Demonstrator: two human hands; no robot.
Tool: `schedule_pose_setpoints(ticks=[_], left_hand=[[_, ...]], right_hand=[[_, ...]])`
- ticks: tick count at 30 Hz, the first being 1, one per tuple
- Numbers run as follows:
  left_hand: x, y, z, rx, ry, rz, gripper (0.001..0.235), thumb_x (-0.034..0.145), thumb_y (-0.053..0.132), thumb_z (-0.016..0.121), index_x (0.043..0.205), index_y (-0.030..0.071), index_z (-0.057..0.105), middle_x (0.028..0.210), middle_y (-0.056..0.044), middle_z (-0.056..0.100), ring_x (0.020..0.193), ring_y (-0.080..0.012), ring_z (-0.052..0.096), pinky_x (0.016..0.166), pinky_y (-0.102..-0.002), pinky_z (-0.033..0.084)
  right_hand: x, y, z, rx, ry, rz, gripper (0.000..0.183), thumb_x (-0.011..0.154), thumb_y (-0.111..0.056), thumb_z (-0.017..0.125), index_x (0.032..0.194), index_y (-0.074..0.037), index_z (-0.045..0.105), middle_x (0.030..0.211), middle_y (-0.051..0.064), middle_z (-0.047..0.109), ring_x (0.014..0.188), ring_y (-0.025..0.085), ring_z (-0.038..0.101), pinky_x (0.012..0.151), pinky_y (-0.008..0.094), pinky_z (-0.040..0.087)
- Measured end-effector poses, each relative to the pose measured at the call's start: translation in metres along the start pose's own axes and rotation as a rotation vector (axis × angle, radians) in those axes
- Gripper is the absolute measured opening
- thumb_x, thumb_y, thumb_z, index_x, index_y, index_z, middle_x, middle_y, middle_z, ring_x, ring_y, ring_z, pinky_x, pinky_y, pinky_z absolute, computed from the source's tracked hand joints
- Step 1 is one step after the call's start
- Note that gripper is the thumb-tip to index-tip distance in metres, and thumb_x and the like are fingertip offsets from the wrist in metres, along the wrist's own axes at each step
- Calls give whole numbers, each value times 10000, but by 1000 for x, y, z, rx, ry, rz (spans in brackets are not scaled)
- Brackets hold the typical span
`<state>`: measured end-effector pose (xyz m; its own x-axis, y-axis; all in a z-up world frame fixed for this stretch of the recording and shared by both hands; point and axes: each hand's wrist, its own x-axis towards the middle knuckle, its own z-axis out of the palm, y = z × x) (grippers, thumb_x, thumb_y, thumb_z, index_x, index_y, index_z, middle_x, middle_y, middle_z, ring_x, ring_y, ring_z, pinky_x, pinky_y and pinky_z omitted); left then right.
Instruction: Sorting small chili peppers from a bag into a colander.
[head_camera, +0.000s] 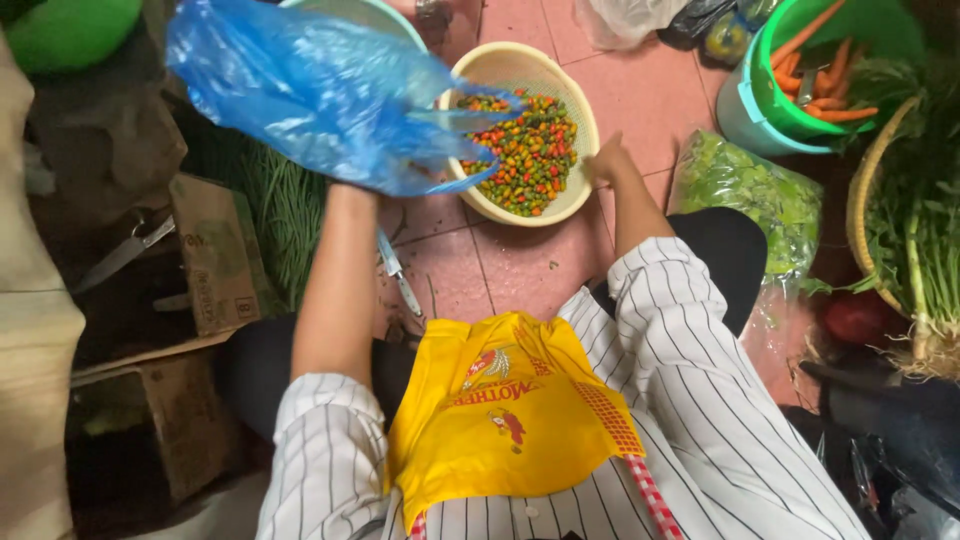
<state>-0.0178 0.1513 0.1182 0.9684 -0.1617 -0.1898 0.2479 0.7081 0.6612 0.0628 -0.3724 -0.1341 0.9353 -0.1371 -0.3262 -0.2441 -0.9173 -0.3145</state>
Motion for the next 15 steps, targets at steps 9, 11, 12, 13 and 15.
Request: schedule_pose_setpoints(ticks=[9,11,12,13,15], left_hand=[[-61,76,-280,997,280,-126,565,1002,454,563,1420,76,607,1366,-153,663,1258,-304,615,1042,-438,517],[-88,82,-341,1834,404,-315,740,880,529,712,1376,-8,601,1354,-301,629,1286,-458,578,1083,-539,459],[-101,91,-302,1830,398,-327,740,880,529,712,1376,-8,601,1354,-301,629,1286,-458,578,1083,-539,459],[-114,100,-263,2207,343,-472,716,880,570,726,1358,45,641,1402,-266,616,1345,-439,545,1157,-564,394],[-119,109,-229,2568,263,-621,694,880,609,745,1341,93,685,1450,-231,605,1403,-420,512,1232,-586,327]], right_hand=[[-34,-35,75,2,-194,140,551,783,-117,813,1208,124,560,1158,277,668,1041,339,690,769,388,574],[-36,-23,128,163,-353,70,318,942,-153,598,1175,60,629,1111,200,736,895,318,743,661,444,566],[-76,-42,130,160,-360,79,318,942,-153,598,1175,60,629,1111,200,736,895,318,743,661,444,566],[-116,-62,133,539,-390,233,280,982,-109,585,1173,95,604,1084,208,743,812,311,756,613,439,582],[-180,-98,124,911,-403,388,246,1022,-65,572,1170,131,579,1057,216,749,729,303,770,565,434,597]])
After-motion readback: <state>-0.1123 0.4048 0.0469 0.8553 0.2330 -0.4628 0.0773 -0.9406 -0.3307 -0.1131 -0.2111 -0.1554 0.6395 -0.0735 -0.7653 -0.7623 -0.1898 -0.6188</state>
